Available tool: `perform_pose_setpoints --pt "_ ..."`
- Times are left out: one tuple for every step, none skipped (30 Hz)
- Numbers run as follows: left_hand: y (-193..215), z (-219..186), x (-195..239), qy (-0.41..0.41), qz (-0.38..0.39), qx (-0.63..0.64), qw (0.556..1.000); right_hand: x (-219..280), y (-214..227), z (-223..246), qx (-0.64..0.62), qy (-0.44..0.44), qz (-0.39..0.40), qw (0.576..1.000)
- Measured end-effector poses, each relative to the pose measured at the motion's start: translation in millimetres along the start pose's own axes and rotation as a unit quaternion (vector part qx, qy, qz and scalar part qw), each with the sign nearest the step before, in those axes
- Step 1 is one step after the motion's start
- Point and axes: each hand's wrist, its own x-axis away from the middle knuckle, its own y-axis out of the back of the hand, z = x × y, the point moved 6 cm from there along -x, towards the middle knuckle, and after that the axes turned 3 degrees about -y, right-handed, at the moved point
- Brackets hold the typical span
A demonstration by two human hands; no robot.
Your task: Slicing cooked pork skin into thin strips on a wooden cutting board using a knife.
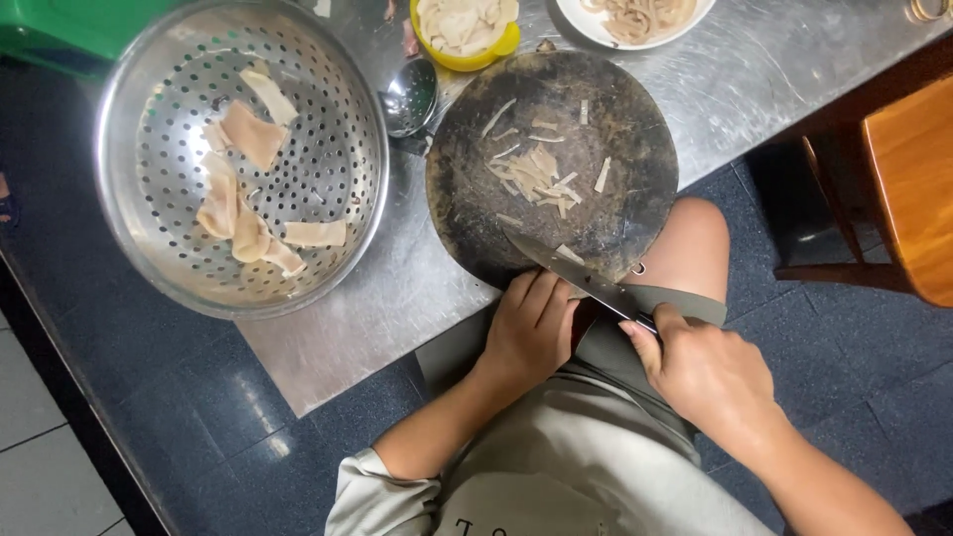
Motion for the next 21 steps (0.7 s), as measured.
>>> perform_pose_setpoints --pt "-11 2 6 0.000 0.001 0.002 1.000 3 6 3 0.000 -0.002 0.001 1.000" --pt "-16 2 13 -0.025 -0.048 -0.038 0.998 7 14 8 -0.019 0.007 -0.016 1.000" --pt "-22 1 20 -0.048 -0.097 -0.078 0.991 10 22 13 -0.037 0.016 -0.033 0.999" --pt "-21 1 20 -0.048 -0.096 -0.076 0.991 10 21 15 -0.037 0.014 -0.032 0.999" --pt "-20 2 21 -0.046 -0.096 -0.086 0.991 9 21 18 -0.039 0.014 -0.036 0.998" --pt "-19 2 21 -0.045 -0.096 -0.095 0.990 9 21 21 -0.041 0.014 -0.040 0.998" --pt "-20 3 21 -0.044 -0.095 -0.094 0.990 8 22 22 -0.041 0.014 -0.038 0.998" --pt "-19 3 21 -0.044 -0.095 -0.092 0.990 7 24 24 -0.041 0.018 -0.045 0.998" --pt "-19 3 22 -0.042 -0.096 -0.091 0.990 6 26 26 -0.040 0.024 -0.050 0.998" --pt "-20 3 21 -0.040 -0.095 -0.091 0.991 4 27 28 -0.039 0.024 -0.048 0.998" --pt "-20 3 20 -0.043 -0.101 -0.091 0.990 1 28 31 -0.037 0.026 -0.038 0.998" --pt "-19 1 19 -0.045 -0.108 -0.092 0.989 -1 28 33 -0.034 0.029 -0.029 0.999" --pt "-19 1 19 -0.046 -0.108 -0.094 0.989 -5 29 36 -0.035 0.030 -0.030 0.998" --pt "-18 1 18 -0.046 -0.112 -0.091 0.988 -8 31 40 -0.041 0.041 -0.038 0.998" --pt "-17 1 17 -0.045 -0.116 -0.088 0.988 -11 33 43 -0.046 0.053 -0.047 0.996" --pt "-21 4 20 -0.045 -0.117 -0.091 0.988 -13 34 44 -0.046 0.055 -0.048 0.996" --pt "-24 7 23 -0.046 -0.123 -0.091 0.987 -15 36 45 -0.052 0.064 -0.056 0.995" --pt "-28 9 27 -0.048 -0.129 -0.092 0.986 -16 37 46 -0.059 0.073 -0.063 0.994" --pt "-24 11 25 -0.047 -0.130 -0.094 0.986 -16 39 45 -0.059 0.075 -0.063 0.993" --pt "-19 11 24 -0.052 -0.136 -0.107 0.984 -16 41 45 -0.068 0.082 -0.064 0.992" --pt "-15 12 21 -0.059 -0.142 -0.119 0.981 -16 44 43 -0.079 0.088 -0.067 0.991"
